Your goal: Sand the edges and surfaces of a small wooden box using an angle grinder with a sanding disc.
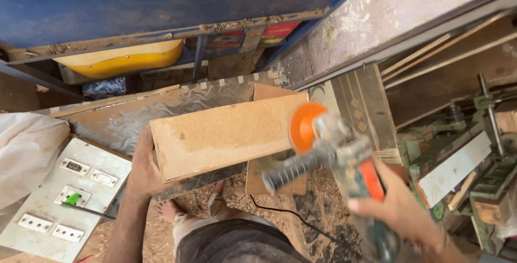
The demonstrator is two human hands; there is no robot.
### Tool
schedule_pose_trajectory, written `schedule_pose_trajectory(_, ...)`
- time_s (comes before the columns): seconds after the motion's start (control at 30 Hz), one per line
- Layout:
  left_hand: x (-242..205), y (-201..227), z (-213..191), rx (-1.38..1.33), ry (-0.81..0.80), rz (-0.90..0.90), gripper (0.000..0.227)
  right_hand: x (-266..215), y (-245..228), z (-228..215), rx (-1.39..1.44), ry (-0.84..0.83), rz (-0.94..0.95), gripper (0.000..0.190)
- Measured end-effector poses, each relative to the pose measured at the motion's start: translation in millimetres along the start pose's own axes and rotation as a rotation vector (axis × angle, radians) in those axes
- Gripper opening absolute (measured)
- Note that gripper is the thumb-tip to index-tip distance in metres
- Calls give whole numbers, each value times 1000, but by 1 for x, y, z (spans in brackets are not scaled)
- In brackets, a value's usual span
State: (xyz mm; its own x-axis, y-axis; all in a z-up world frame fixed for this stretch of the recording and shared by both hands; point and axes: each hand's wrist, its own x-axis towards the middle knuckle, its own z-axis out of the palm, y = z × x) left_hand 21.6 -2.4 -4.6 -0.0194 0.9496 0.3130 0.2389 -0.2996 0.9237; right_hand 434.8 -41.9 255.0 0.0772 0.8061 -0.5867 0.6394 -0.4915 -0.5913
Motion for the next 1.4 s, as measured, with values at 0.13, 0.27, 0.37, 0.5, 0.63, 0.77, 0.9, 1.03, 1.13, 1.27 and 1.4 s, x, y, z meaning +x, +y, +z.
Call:
schedule_pose_trajectory(0.13,2,6,0,16,12,-13,90,-15,18,5,250,23,200,105)
schedule_pose_trajectory(0.27,4,5,-2,11,10,-21,92,0,-11,6,72,-14,4,97)
schedule_pose_trajectory(0.37,1,1,0,11,33,6,87,18,-18,-1,31,-2,-88,95)
schedule_pose_trajectory(0.5,0,0,-2,17,20,18,99,10,-4,-4,-1,9,-53,93)
schedule_pose_trajectory(0.63,3,4,-4,22,18,13,99,-9,19,-2,-6,50,77,96)
schedule_pose_trajectory(0.77,2,10,-4,-2,-5,-34,98,6,0,-6,-71,23,82,92)
schedule_pose_trajectory(0.9,2,9,-4,23,16,-1,100,30,-8,-12,53,-35,-111,89)
schedule_pose_trajectory(1.03,0,2,-1,-3,19,8,101,17,18,-18,63,-20,-44,88)
schedule_pose_trajectory(1.13,0,0,0,20,23,12,100,-11,17,-10,-81,-14,19,94)
schedule_pose_trajectory(1.27,-1,-1,1,41,2,21,98,-6,28,-12,-75,17,31,98)
schedule_pose_trajectory(1.4,0,-3,1,43,17,28,102,28,1,-15,-30,-63,-120,94)
